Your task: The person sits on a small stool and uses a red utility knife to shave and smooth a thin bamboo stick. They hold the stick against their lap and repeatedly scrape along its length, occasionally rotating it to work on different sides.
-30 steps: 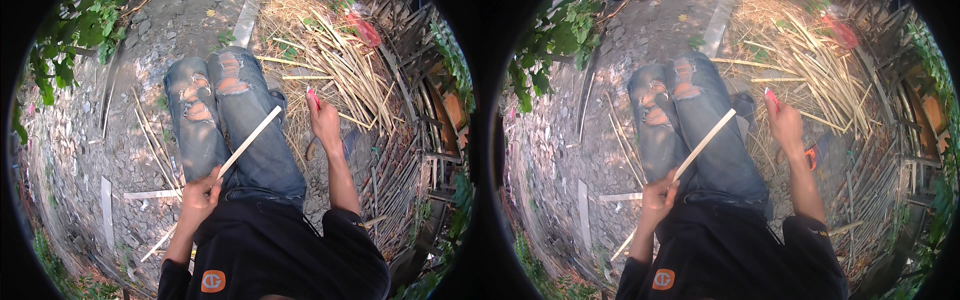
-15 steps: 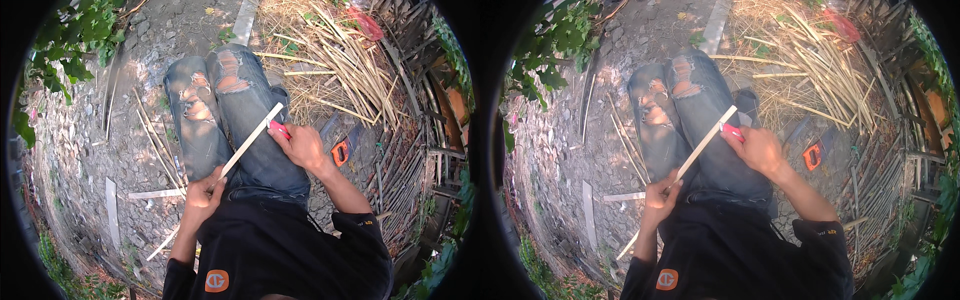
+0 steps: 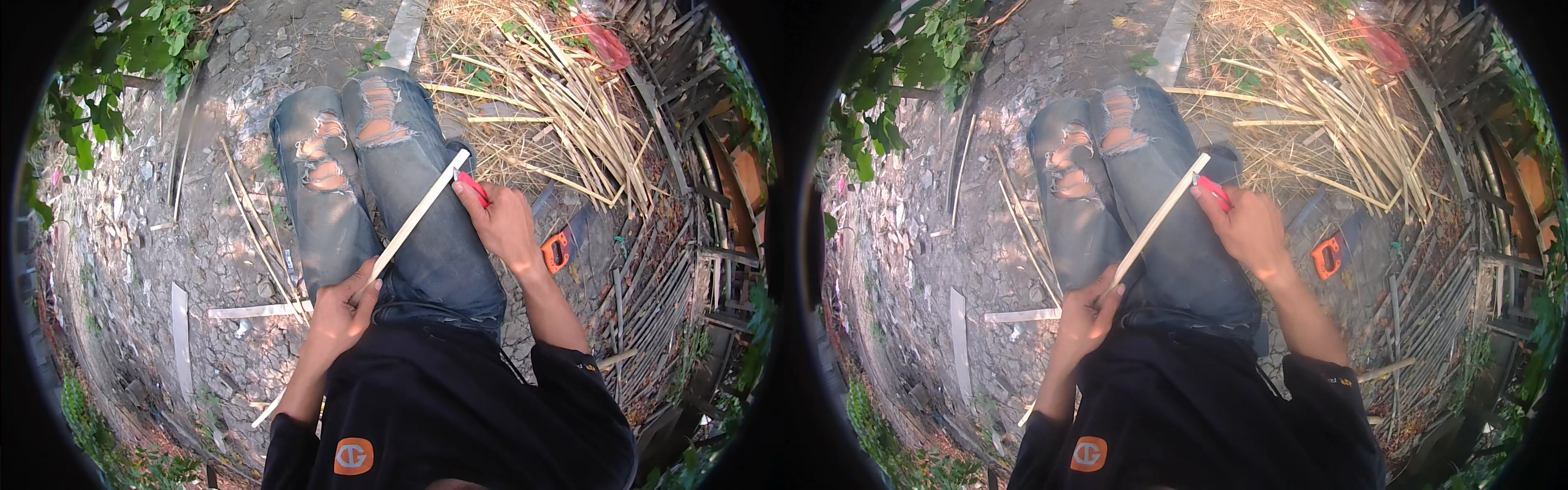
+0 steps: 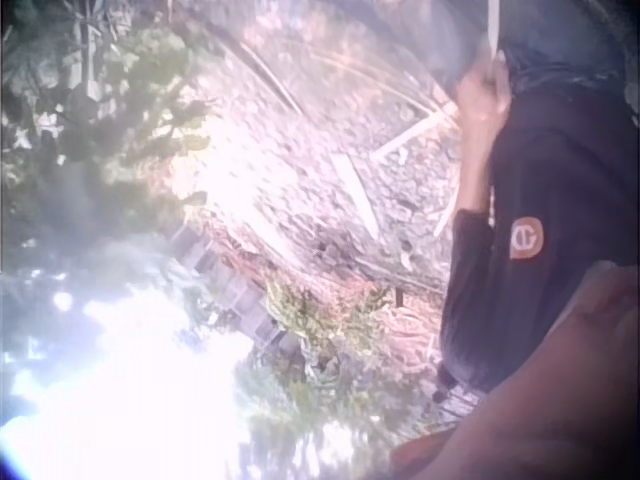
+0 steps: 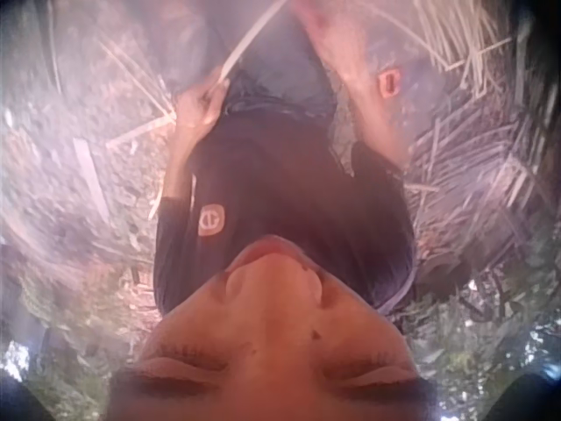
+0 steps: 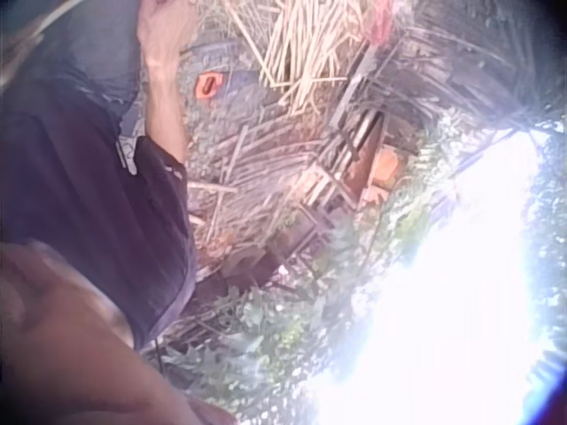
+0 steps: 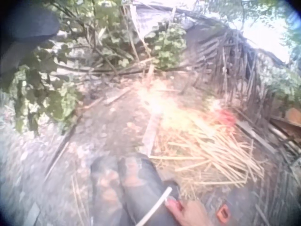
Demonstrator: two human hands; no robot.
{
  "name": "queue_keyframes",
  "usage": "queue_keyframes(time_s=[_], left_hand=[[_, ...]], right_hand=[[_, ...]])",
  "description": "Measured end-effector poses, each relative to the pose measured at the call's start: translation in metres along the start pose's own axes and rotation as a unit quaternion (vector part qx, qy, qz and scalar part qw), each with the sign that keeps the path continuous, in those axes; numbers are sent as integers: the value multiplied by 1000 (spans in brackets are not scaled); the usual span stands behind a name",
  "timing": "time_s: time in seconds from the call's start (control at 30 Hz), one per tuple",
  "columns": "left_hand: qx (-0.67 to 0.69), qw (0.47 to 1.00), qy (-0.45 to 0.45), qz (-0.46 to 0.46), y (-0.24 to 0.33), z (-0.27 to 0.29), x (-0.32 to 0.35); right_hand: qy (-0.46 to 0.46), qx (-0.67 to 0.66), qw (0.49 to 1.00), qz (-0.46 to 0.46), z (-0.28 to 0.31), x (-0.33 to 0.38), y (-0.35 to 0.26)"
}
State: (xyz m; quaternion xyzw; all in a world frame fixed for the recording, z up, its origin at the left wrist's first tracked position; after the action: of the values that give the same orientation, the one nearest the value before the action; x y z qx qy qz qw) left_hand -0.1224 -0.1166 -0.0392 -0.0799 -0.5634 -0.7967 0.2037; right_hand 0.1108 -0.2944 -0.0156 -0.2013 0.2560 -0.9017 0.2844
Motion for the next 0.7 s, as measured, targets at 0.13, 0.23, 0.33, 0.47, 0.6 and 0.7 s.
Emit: queue_keyframes(time_s=[0.13, 0.23, 0.33, 0.47, 0.6, 0.7], left_hand=[[-38, 995, 37, -79, 4, 5, 1], [-25, 1000, 5, -4, -3, 1, 0], [-37, 996, 36, -71, 8, 0, -1], [-52, 997, 25, -54, 10, 3, -6], [-46, 998, 15, -42, 8, 4, -4], [-46, 999, -6, 2, 8, 0, -9]], right_hand=[[-47, 81, 995, 34, -16, 14, -19], [-6, 69, 997, 23, -9, 8, -9], [40, 73, 997, 9, 15, -12, 2], [7, 46, 999, 23, -1, -5, -6], [-8, 23, 1000, -13, 6, -10, 11], [-19, -9, 999, -40, 11, -16, 15]])
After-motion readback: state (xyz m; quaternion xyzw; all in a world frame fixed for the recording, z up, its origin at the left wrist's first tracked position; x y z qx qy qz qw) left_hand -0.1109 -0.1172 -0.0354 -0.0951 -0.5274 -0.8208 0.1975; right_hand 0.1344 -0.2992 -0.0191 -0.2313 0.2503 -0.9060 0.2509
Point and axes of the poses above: each hand's wrist, its own x-axis away from the middle knuckle, its own z-axis out of the back of the hand, y = z × x, the point moved 9 cm from there along -x, towards the middle knuckle, and after that the axes turned 13 degrees about -y, right-handed, at the moved point
